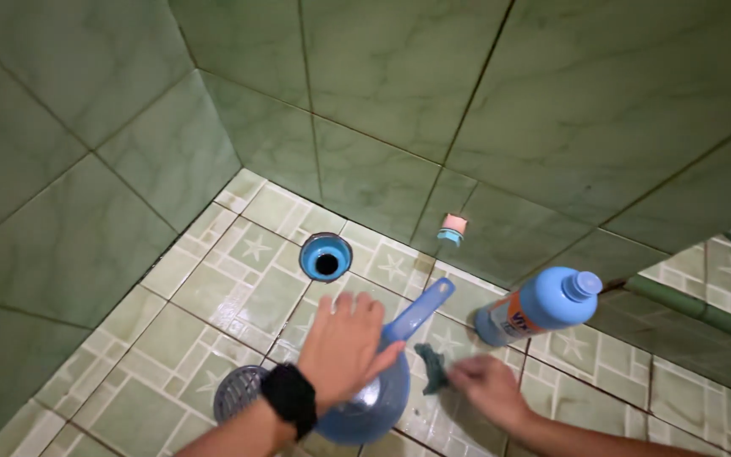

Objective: Cleaning a bathroom floor drain by extracting debris and applying cleaning liquid.

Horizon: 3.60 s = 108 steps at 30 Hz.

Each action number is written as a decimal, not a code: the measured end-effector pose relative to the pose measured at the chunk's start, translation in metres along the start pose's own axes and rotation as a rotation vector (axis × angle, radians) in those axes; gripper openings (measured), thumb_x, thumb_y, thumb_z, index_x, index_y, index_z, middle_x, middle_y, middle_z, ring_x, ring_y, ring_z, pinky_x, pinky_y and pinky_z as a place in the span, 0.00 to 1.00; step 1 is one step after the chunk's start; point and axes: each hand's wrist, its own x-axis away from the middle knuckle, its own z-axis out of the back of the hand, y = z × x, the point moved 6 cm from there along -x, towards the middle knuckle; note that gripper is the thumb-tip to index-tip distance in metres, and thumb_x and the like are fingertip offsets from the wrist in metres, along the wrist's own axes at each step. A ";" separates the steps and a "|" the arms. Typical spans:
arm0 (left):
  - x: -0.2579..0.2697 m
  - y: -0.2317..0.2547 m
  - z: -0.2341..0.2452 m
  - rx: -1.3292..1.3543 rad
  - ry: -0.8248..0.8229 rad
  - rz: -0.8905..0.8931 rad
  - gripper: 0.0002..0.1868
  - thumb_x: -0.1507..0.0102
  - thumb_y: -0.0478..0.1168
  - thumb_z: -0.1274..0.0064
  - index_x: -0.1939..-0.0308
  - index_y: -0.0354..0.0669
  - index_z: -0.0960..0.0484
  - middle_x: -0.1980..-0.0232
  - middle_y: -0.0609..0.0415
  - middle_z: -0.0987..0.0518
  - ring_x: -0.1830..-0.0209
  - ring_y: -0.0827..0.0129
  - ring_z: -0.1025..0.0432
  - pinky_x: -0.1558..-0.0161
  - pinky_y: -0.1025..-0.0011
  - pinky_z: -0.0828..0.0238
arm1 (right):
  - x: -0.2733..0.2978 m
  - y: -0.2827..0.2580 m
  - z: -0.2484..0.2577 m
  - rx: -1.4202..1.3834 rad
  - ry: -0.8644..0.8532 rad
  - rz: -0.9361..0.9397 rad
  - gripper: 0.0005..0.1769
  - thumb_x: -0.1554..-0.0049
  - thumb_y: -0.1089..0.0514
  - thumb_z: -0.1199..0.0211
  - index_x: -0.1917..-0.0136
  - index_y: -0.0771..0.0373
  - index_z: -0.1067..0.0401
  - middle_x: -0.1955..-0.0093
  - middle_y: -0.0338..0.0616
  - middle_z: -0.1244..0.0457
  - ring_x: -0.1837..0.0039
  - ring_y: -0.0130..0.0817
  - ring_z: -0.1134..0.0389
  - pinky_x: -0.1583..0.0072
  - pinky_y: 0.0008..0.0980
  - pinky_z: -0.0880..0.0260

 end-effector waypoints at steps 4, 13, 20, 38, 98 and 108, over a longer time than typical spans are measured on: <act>-0.011 0.010 0.026 -0.117 0.269 -0.236 0.27 0.37 0.60 0.50 0.55 0.38 0.23 0.57 0.46 0.27 0.52 0.52 0.32 0.48 0.53 0.38 | 0.027 0.096 0.021 0.137 -0.256 -0.356 0.28 0.50 0.34 0.33 0.61 0.61 0.12 0.63 0.44 0.23 0.60 0.30 0.23 0.52 0.33 0.25; -0.022 0.031 0.034 -0.222 0.310 -0.575 0.23 0.42 0.55 0.46 0.59 0.37 0.23 0.58 0.45 0.26 0.51 0.50 0.31 0.48 0.55 0.36 | 0.006 -0.039 0.133 -0.525 0.400 -0.071 0.63 0.67 0.55 0.19 0.27 0.55 0.55 0.40 0.40 0.39 0.42 0.32 0.32 0.46 0.37 0.26; -0.043 0.033 0.052 -0.271 0.104 -0.636 0.20 0.43 0.54 0.45 0.64 0.40 0.25 0.62 0.47 0.27 0.55 0.53 0.31 0.51 0.53 0.38 | -0.023 -0.039 0.127 -0.523 0.422 0.251 0.26 0.55 0.58 0.20 0.45 0.65 0.27 0.49 0.44 0.28 0.47 0.33 0.27 0.42 0.36 0.26; -0.028 -0.076 -0.052 0.470 -0.672 0.180 0.31 0.37 0.63 0.48 0.80 0.41 0.17 0.80 0.48 0.19 0.81 0.60 0.22 0.68 0.59 0.23 | 0.002 -0.134 0.166 -0.138 0.258 0.334 0.34 0.67 0.60 0.24 0.46 0.63 0.31 0.55 0.47 0.29 0.55 0.36 0.26 0.49 0.36 0.26; -0.008 -0.136 -0.044 1.755 0.921 0.833 0.22 0.31 0.45 0.59 0.58 0.26 0.16 0.55 0.44 0.14 0.54 0.61 0.20 0.47 0.68 0.26 | -0.038 -0.342 0.154 1.265 0.063 0.631 0.17 0.68 0.59 0.33 0.62 0.64 0.27 0.64 0.49 0.31 0.60 0.47 0.27 0.59 0.41 0.28; -0.015 -0.124 -0.095 2.298 0.649 0.988 0.33 0.33 0.57 0.68 0.53 0.28 0.20 0.55 0.41 0.15 0.55 0.54 0.22 0.43 0.59 0.26 | -0.019 -0.389 0.143 1.240 -0.022 0.736 0.19 0.71 0.57 0.32 0.63 0.65 0.27 0.65 0.52 0.32 0.60 0.50 0.27 0.59 0.43 0.28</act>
